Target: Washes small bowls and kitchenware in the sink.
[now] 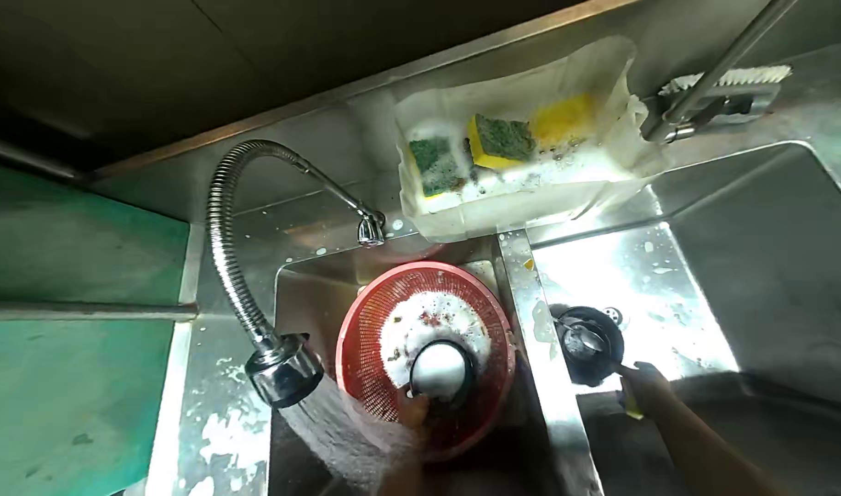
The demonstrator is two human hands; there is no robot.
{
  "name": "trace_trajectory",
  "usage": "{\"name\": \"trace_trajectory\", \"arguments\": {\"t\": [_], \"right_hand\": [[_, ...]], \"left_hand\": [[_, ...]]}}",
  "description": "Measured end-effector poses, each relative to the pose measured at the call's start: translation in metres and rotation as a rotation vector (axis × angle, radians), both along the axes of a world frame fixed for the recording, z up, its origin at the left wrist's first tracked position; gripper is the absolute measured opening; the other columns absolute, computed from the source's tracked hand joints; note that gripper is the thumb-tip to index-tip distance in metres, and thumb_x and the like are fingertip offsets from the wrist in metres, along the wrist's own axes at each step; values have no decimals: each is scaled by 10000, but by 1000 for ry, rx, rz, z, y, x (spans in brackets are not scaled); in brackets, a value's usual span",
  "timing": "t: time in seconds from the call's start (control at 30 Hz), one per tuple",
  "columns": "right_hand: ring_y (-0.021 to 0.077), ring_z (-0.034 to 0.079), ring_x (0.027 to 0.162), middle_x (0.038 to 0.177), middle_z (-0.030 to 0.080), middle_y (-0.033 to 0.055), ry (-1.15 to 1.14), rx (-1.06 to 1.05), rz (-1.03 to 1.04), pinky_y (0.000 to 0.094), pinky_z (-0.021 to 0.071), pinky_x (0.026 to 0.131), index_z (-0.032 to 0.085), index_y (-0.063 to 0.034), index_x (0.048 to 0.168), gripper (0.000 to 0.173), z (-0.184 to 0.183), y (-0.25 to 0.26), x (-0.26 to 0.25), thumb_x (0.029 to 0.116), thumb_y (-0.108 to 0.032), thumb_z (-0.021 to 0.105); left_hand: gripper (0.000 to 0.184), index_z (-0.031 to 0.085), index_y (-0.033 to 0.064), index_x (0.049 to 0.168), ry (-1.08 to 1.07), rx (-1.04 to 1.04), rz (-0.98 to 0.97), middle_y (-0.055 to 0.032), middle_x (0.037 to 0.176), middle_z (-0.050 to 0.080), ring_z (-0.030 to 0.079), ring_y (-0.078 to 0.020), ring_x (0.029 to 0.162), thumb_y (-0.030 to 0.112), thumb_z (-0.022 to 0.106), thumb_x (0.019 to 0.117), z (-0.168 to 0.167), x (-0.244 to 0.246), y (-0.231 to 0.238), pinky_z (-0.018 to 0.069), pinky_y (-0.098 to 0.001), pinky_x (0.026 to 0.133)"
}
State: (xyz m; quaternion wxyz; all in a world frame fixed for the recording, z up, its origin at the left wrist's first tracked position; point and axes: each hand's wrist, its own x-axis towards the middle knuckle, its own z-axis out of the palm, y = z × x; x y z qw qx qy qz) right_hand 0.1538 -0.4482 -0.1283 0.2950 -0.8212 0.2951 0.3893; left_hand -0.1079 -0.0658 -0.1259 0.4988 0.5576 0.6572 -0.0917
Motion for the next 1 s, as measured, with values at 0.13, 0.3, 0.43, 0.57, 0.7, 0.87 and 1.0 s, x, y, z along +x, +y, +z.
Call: {"name": "trace_trajectory", "arguments": {"t": [0.13,0.3,0.43,0.57,0.7,0.87,1.0], "right_hand": [[299,670,825,1180,606,225,-275,151,-149,504,586,715,389,-68,1523,598,59,-11,6,997,-188,646],[259,690,800,1095,639,155,-514,379,-250,469,614,641,411,-141,1521,534,153,1,-3,1023,-169,601],[278,717,857,1186,654,160,-609,374,-166,469,632,655,463,-135,1497,499,194,12,-20,1017,-166,596],[269,725,834,1173,662,154,-700,394,-150,459,636,650,341,-156,1570,590,229,46,-39,1034,-238,574],[221,713,765,1174,672,164,-885,396,146,441,624,640,241,-42,1548,673,268,103,-76,1007,-296,551],[287,590,1326,1449,573,215,-1313,463,915,443,511,1098,642,-75,1329,420,265,172,-157,1032,-366,583],[260,467,1449,1499,574,10,-1704,448,1195,474,394,1192,616,-234,1369,334,261,194,-159,1042,-220,545]], "left_hand": [[653,473,16,1449,171,37,-425,-251,1256,640,635,-381,1146,157,743,872,53,7,14,520,-559,964],[369,534,-39,1303,-121,-273,-104,-219,1075,630,650,-308,871,40,593,947,106,-8,20,579,-508,696],[400,469,0,1424,-202,-393,111,-230,1236,622,674,-324,991,106,524,1042,144,-3,16,598,-498,777],[295,485,20,1295,-279,-737,630,-203,1063,628,670,-283,809,217,425,1084,155,-3,-26,604,-410,669],[375,509,3,1277,-468,-999,659,-255,1122,654,698,-371,913,275,314,1107,185,1,-63,614,-479,741],[383,564,74,1005,-548,-1025,652,-121,828,655,669,-205,694,335,301,1103,248,34,-82,586,-334,602],[559,620,127,976,-767,-1160,503,-81,870,714,708,-202,818,426,165,1099,270,25,-72,601,-402,731]]}}
